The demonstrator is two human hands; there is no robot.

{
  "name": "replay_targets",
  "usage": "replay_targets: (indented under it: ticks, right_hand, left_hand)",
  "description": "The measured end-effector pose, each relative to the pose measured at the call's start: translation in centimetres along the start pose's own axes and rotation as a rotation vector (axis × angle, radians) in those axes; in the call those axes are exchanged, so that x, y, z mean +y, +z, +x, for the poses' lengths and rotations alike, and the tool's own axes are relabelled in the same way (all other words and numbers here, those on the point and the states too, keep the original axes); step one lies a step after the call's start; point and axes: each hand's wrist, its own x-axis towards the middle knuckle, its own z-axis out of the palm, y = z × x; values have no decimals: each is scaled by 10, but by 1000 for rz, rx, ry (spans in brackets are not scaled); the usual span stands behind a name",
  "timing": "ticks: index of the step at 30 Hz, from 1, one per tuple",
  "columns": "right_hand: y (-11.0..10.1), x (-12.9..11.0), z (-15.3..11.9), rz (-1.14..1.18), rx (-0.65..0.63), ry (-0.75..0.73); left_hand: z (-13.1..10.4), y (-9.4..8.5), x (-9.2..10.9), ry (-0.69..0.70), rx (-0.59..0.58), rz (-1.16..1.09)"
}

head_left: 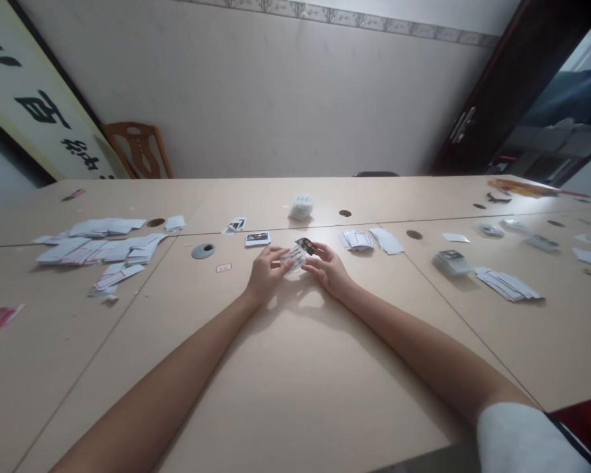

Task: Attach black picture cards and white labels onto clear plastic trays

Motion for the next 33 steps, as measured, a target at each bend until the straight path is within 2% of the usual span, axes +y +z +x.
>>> replay_targets:
  ticks: [5, 12, 20, 25, 29, 33]
  right_hand:
    - [5, 4, -4, -13, 58, -61]
    - [4, 5, -3, 19, 82, -49]
    - [-2, 9, -3, -237, 125, -112]
    - [-5, 13, -1, -273, 137, -128]
    - [-5, 13, -1, -270, 145, -130]
    - [-2, 12, -4, -283, 141, -125]
  left_hand:
    - [-1, -2, 3, 40, -108, -37]
    - [-3, 0, 1, 65, -150, -43]
    - [-8, 2, 6, 279, -191, 420]
    - [-9, 4, 3, 391, -189, 621]
    - [-10, 5, 1, 422, -168, 684]
    - [-10, 7, 4, 396, -206, 778]
